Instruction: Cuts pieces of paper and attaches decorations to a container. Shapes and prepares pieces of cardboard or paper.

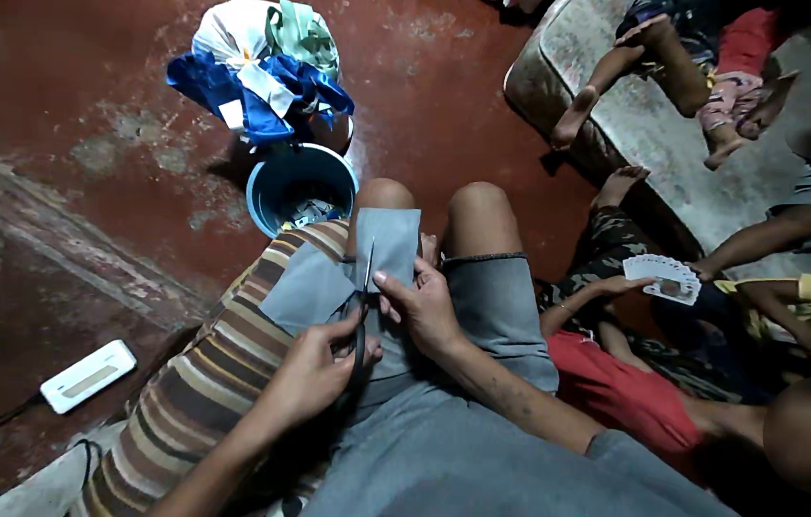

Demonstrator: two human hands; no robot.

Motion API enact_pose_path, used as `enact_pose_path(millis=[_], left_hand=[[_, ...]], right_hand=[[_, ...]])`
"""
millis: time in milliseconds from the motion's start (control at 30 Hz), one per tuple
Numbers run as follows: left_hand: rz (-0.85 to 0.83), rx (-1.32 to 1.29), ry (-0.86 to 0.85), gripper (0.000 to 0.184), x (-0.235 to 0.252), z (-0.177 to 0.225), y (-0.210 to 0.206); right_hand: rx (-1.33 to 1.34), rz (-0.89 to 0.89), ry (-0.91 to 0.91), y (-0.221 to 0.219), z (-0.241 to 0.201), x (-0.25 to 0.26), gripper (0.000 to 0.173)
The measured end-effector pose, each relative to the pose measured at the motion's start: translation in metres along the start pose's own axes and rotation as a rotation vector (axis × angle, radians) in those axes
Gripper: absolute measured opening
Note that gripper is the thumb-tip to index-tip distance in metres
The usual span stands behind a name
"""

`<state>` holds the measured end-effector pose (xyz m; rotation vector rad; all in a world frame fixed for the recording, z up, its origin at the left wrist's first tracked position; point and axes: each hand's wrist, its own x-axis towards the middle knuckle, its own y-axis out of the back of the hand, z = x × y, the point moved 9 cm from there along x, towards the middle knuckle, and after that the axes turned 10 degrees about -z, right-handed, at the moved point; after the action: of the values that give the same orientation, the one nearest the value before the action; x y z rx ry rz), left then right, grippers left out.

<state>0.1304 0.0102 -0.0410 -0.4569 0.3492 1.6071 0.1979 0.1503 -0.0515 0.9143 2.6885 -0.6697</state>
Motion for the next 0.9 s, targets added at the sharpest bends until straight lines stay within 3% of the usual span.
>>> enact_pose_path(millis=[667, 900], left_hand=[[-0.021, -0.103, -0.086, 0.029, 0.012, 0.013, -0.008], [-0.035, -0.074, -0.037, 0.039, 0.011, 0.01, -0.006]], right_hand=[[0.126, 0.052, -0.047, 0.003, 0.009, -0.008, 0.025], [0.119, 0.046, -0.043, 0.005, 0.008, -0.006, 0.026]])
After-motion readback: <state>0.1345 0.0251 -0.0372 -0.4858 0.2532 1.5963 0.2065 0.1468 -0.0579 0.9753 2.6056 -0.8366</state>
